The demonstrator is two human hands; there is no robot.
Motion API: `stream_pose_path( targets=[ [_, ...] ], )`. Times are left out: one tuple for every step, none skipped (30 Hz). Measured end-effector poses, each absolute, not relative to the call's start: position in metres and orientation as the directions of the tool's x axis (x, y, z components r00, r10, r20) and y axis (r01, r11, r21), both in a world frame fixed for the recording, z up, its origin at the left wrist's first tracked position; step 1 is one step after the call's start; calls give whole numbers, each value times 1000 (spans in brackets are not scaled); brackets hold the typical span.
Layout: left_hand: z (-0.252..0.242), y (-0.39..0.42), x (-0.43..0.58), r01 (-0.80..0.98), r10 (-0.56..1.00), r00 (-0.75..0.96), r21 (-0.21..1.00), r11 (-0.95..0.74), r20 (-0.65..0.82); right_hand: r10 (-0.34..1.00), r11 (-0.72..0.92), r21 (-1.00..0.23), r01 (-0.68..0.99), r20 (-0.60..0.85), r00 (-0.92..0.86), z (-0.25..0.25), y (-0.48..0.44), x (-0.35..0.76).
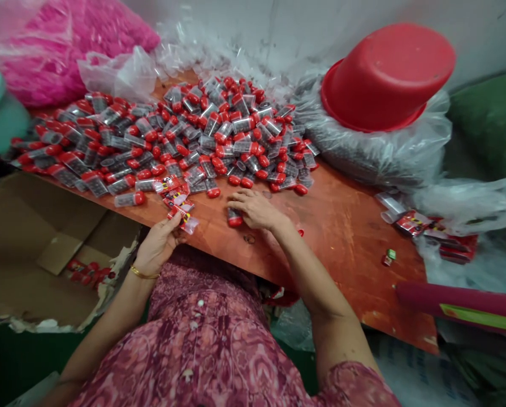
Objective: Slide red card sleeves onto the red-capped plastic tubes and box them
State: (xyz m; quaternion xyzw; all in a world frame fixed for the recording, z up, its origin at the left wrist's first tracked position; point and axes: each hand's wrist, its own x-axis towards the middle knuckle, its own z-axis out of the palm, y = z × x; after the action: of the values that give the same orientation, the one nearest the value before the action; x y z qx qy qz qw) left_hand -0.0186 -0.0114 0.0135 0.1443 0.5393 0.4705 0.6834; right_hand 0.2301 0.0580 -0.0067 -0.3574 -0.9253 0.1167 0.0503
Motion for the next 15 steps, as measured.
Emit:
stream_pose_path(
  targets=[
    [13, -12, -19, -487, 795, -21, 701, 521, -606, 670, 722, -239, 650, 4, -742, -8, 56, 230],
    [13, -13, -19, -485, 790, -20, 697, 528, -612, 678, 716, -232, 658, 7, -735, -8, 53, 231],
    [13, -13, -19, -482, 785, -17, 693, 536, -619, 695, 701, -230, 675, 13, -718, -9, 49, 231],
    [13, -13, -19, -480, 780, -13, 689, 544, -625, 720, 678, -233, 697, 21, -694, -10, 45, 232],
    [12, -14, -19, -481, 776, -8, 683, 550, -631, 750, 646, -244, 723, 30, -661, -11, 41, 234],
    [12, -13, -19, -486, 773, -1, 676, 554, -635, 782, 608, -269, 747, 41, -622, -14, 36, 235],
    [13, -13, -19, -492, 770, 6, 668, 558, -638, 814, 564, -316, 763, 53, -579, -17, 31, 237],
    [13, -13, -19, -498, 768, 14, 662, 561, -640, 843, 515, -385, 766, 66, -534, -20, 25, 237],
    [13, -13, -18, -503, 767, 20, 656, 563, -642, 869, 465, -470, 750, 80, -488, -24, 20, 237],
    [14, -12, -17, -506, 766, 25, 653, 564, -642, 892, 413, -561, 717, 92, -442, -27, 14, 235],
    [14, -12, -15, -510, 766, 31, 649, 564, -642, 911, 366, -649, 667, 102, -401, -30, 8, 232],
    [15, -12, -14, -513, 767, 38, 647, 565, -640, 925, 325, -728, 604, 110, -364, -32, 2, 229],
    [15, -12, -13, -516, 769, 44, 644, 564, -638, 935, 289, -793, 537, 114, -335, -33, -3, 224],
    [15, -11, -11, -520, 771, 50, 642, 563, -635, 943, 257, -845, 470, 113, -312, -32, -8, 219],
    [16, -11, -10, -524, 772, 55, 640, 562, -633, 949, 225, -886, 405, 104, -298, -31, -12, 214]
  ],
)
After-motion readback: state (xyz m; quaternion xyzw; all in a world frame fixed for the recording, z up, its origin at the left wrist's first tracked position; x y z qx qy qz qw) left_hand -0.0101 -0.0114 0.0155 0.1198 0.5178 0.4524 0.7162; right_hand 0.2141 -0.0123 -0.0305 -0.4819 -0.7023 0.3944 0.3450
